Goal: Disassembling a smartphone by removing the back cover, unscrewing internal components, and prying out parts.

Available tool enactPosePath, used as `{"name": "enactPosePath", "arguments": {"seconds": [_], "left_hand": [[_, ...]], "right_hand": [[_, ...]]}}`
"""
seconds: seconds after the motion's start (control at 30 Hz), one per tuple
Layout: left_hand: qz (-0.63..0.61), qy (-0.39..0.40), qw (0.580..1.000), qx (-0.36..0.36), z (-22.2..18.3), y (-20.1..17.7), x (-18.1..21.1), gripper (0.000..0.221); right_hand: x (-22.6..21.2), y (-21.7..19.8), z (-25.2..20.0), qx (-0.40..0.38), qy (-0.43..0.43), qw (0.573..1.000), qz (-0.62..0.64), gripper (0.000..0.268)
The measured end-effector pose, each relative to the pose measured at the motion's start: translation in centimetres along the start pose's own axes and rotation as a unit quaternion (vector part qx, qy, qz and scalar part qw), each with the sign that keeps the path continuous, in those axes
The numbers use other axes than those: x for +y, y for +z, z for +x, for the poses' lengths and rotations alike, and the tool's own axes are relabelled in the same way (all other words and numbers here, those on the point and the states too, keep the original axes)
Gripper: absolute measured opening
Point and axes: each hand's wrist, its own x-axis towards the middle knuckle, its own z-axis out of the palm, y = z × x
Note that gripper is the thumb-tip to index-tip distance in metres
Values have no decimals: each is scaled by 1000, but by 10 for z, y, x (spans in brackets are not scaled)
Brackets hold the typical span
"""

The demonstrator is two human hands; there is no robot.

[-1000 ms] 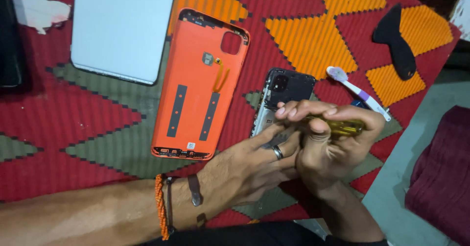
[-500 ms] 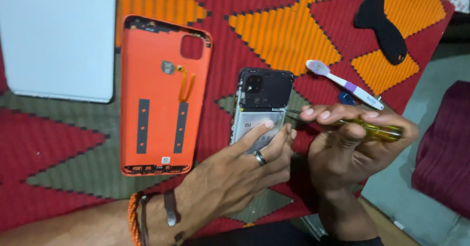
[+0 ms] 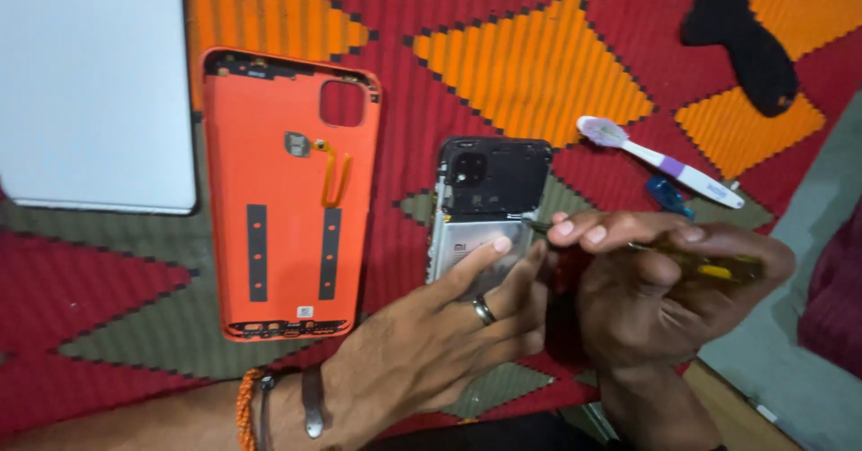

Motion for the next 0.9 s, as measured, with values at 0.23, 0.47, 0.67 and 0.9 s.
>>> {"name": "enactPosePath", "arguments": {"seconds": [0.23,0.47,0.67,0.9], "left_hand": [[-13,28,998,-48,-2,8,6,52],[-177,15,984,25,-1,22,11,45],[-16,-49,997,54,3,17,13,54],[-110,-26,992,51,-1,10,6,61]], "right_hand": [[-11,14,13,-83,11,995,63,22],[-17,34,27,-108,-29,993,37,24],[-1,15,17,-155,-36,977,140,26],[0,27,13,-116,-70,985,103,25]]}}
